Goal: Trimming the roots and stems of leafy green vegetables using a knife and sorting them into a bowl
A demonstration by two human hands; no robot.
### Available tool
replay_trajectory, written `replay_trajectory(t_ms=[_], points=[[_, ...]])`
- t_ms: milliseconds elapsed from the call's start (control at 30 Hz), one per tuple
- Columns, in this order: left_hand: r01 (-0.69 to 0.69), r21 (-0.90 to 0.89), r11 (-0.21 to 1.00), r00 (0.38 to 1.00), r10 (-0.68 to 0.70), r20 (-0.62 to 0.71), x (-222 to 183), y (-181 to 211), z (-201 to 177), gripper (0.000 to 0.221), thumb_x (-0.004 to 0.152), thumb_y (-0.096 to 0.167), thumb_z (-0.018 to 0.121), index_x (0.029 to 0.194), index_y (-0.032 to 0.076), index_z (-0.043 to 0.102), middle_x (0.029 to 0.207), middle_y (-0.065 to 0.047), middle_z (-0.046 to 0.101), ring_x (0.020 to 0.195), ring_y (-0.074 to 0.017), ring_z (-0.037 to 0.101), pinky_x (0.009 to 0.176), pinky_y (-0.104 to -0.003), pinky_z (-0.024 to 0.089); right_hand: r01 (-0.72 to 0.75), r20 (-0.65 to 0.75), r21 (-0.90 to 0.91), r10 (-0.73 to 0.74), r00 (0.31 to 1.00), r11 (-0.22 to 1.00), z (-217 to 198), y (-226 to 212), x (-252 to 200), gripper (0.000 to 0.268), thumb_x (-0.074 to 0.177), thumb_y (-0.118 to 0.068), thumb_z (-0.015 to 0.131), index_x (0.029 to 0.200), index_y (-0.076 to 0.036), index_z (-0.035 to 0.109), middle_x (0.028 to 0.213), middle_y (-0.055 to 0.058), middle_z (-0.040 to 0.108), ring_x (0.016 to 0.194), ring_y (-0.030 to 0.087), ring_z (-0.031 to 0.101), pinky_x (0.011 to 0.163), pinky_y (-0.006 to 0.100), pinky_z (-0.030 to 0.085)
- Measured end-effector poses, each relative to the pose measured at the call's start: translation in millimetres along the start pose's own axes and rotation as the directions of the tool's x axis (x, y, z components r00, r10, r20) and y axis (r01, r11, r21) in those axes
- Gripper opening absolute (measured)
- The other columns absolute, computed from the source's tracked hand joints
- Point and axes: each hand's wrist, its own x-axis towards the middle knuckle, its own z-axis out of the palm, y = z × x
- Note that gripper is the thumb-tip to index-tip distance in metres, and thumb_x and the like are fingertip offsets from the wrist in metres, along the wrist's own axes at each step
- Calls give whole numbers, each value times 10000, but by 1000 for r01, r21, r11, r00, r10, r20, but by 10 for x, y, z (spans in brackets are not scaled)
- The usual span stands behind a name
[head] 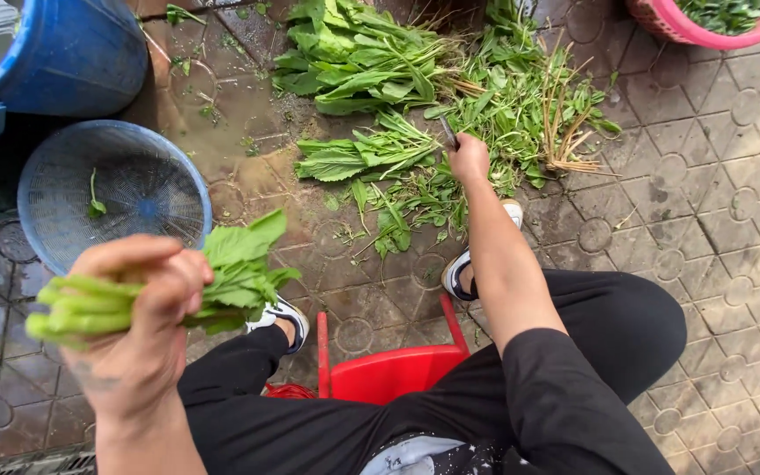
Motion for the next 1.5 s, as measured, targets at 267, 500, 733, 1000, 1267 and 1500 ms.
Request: replay_trajectory(t_ms=[267, 500, 733, 1000, 1267, 1500], points=[[-231, 276, 933, 967, 188, 174, 119, -107, 554, 121, 936, 46, 795, 1056, 39, 782, 862, -123, 737, 828, -156, 653, 820, -331, 548, 407, 131, 570, -568, 812, 713, -1129, -433, -1465, 150, 879, -82, 781, 1022, -52, 746, 819, 46, 689, 553, 72, 540, 518, 218, 456], [-451, 538, 712, 839, 132, 528, 99, -824, 885, 195, 849, 213, 830, 1018, 127, 785, 923, -173, 721, 885, -481, 679, 839, -578, 556, 78, 126, 954, -626, 770, 289, -1025, -551, -2339, 159, 919, 1, 699, 1076, -21, 702, 769, 99, 657, 425, 28, 412, 395, 201, 333], [-225, 615, 756, 833, -178, 524, -11, -1211, 839, 98, 850, 252, 800, 866, 161, 769, 786, -71, 751, 848, -326, 745, 776, -410, 551, -89, 125, 992, -572, 811, 90, -891, -550, -2677, 244, 982, -210, 691, 1184, -72, 688, 917, 71, 719, 465, 13, 393, 438, 176, 350], [-52, 456, 889, 813, -228, 536, -111, -1364, 539, 121, 883, 251, 740, 783, 198, 782, 653, 30, 737, 646, -83, 644, 652, -217, 484, 38, 89, 978, -577, 812, 204, -538, -509, -3077, 490, 1084, -349, 559, 1485, -71, 524, 1223, 86, 589, 600, 117, 504, 482, 223, 419], [-3, 567, 824, 751, -373, 545, -277, -1125, 709, 71, 871, 255, 743, 830, 214, 784, 709, 24, 764, 735, -120, 710, 721, -244, 507, -26, 60, 997, -505, 861, 74, -246, -510, -2892, 278, 1016, -328, 700, 1228, -147, 689, 851, -25, 600, 543, 111, 538, 444, 239, 423], [279, 253, 927, 823, -366, 434, -399, -1257, 881, 201, 865, 296, 823, 797, 111, 787, 571, -3, 671, 477, -57, 537, 509, -165, 432, -128, 143, 990, -368, 919, 65, -497, -493, -2946, 618, 957, -683, 596, 1256, -162, 452, 1088, -32, 519, 629, 43, 507, 503, 177, 378]])
